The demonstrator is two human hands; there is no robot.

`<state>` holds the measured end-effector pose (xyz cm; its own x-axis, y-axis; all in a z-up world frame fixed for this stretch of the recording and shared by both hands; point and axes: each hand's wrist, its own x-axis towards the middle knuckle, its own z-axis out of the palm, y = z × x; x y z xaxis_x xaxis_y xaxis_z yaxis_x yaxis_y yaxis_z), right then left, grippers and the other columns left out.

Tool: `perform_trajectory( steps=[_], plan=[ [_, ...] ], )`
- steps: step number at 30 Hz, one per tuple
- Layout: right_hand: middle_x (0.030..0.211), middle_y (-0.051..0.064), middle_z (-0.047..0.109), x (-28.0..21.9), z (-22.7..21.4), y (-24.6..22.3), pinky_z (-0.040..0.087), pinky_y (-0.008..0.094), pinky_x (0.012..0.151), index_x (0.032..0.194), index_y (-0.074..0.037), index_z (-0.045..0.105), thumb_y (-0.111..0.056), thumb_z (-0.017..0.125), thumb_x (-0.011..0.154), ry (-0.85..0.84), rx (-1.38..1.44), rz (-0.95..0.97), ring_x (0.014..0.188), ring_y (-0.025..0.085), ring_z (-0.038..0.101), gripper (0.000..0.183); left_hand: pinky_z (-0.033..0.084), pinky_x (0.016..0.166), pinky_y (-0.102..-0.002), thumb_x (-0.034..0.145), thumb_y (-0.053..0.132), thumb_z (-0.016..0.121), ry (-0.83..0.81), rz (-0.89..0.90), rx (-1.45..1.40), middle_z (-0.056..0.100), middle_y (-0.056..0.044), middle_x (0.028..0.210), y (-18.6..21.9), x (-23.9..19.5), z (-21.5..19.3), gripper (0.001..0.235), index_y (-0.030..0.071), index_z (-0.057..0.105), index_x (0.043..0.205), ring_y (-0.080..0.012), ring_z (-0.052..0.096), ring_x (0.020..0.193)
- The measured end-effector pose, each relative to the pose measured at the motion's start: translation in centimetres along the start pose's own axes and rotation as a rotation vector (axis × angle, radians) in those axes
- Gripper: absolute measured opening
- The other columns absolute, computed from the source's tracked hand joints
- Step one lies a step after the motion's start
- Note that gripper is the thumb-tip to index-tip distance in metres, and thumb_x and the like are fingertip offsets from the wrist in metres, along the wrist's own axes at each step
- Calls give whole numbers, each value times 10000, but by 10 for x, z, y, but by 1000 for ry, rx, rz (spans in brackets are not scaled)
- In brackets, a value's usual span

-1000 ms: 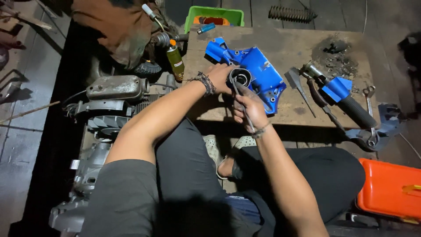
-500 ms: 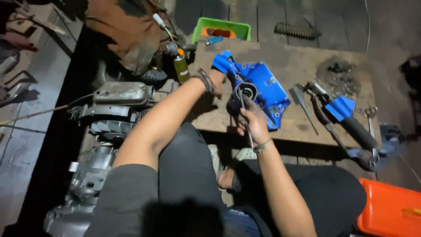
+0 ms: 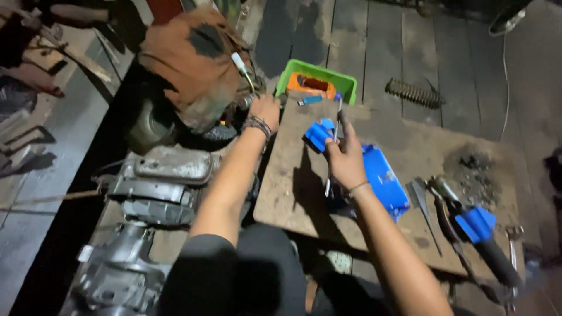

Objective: Using a hand file to smooth the interior of a circular bore on a blue metal component.

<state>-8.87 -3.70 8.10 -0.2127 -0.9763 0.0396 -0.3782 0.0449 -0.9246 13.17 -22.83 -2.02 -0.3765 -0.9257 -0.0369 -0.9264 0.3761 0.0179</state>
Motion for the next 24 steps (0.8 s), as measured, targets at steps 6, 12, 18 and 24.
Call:
perform_trajectory(
  steps=[6, 12, 18, 24],
  plan=[
    [969, 107, 763, 123, 20, 31, 609, 430, 839, 1583, -295, 442, -260, 678, 940, -92, -320, 135, 923, 262, 757, 686, 300, 1135, -540, 990, 132, 520, -73, 5, 145, 635, -189, 1290, -24, 63, 49, 383, 62, 576, 1362, -347, 536, 1249],
    [928, 182, 760, 138, 30, 64, 597, 434, 747, 1557, -157, 475, -151, 661, 971, -137, -239, 155, 854, 304, 756, 615, 297, 1087, -609, 972, 91, 496, -193, 78, 282, 672, -243, 1206, -55, 137, 150, 428, 48, 561, 1393, -381, 576, 1152],
    [859, 173, 737, 138, 28, 57, 569, 425, 708, 1555, -43, 468, -113, 622, 989, -161, -230, 133, 820, 290, 723, 591, 390, 962, -544, 1050, 159, 401, -217, 100, 462, 684, -161, 1133, -47, 120, 109, 324, 68, 657, 1227, -314, 599, 1058],
    [743, 103, 691, 126, 20, 34, 533, 354, 642, 1578, -66, 447, -95, 607, 1001, -150, -159, 117, 729, 226, 684, 599, 434, 886, -513, 1066, 186, 341, -224, 51, 535, 684, -118, 1120, -36, 118, 100, 341, 77, 628, 1215, -298, 613, 1046]
  ],
)
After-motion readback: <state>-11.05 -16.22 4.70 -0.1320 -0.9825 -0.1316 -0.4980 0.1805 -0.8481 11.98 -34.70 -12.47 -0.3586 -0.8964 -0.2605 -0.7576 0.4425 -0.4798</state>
